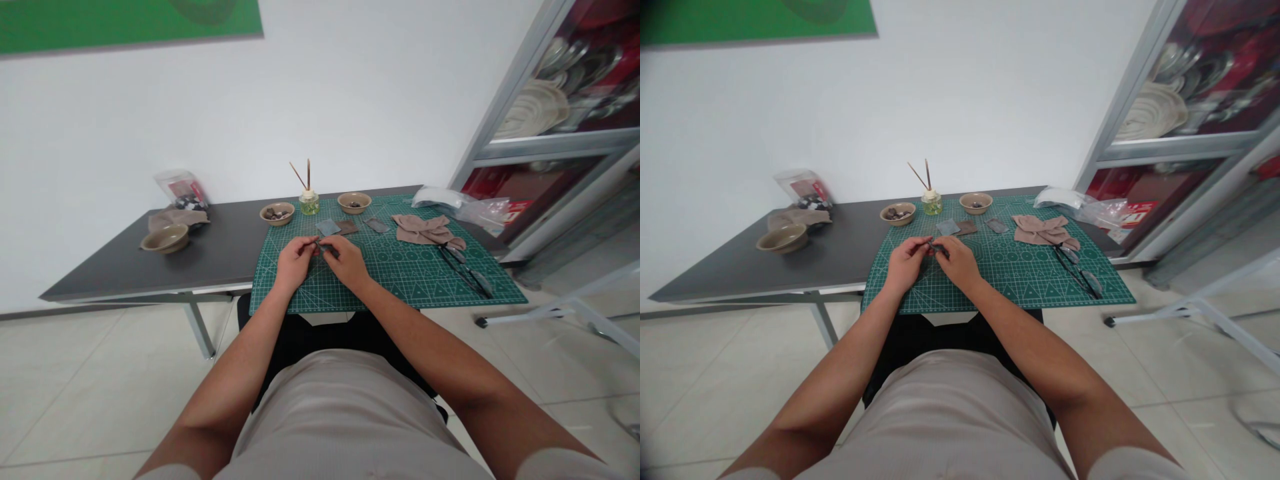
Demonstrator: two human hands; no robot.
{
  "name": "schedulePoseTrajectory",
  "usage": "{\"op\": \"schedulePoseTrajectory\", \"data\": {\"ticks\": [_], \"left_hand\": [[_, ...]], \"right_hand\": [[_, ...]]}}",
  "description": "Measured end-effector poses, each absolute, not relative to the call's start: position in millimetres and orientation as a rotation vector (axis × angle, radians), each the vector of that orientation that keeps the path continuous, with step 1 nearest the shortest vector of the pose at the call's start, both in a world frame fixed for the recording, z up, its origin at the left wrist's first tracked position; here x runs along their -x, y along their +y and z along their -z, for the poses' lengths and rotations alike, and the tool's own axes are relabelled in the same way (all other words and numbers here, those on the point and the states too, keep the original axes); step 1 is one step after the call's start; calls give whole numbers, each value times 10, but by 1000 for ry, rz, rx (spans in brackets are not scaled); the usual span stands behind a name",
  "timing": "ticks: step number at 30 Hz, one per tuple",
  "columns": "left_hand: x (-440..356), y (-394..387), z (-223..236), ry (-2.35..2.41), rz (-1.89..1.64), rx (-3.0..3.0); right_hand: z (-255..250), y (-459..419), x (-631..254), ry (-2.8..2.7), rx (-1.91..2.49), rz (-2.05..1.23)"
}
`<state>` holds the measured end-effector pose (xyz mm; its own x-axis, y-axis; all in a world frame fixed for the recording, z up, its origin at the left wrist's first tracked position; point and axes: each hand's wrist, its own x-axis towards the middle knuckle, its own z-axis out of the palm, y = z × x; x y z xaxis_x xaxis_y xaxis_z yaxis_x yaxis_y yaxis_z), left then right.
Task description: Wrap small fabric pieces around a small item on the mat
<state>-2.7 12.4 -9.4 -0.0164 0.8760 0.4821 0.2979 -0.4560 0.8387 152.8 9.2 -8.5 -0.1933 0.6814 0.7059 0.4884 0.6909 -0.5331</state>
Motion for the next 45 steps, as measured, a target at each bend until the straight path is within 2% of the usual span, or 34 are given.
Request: {"op": "schedulePoseTrajectory", "data": {"ticks": [7,30,45], "left_hand": [[69,138,114,1311,-1407,-1905],[42,102,67,1291,-1305,-1850],[52,112,107,1207,-1365,-1723]], "right_hand": [[100,120,-1521,-1837,895,-238],[91,94,-1556,-1797,930,-308],[98,108,-1546,-1792,1053,-349]]}}
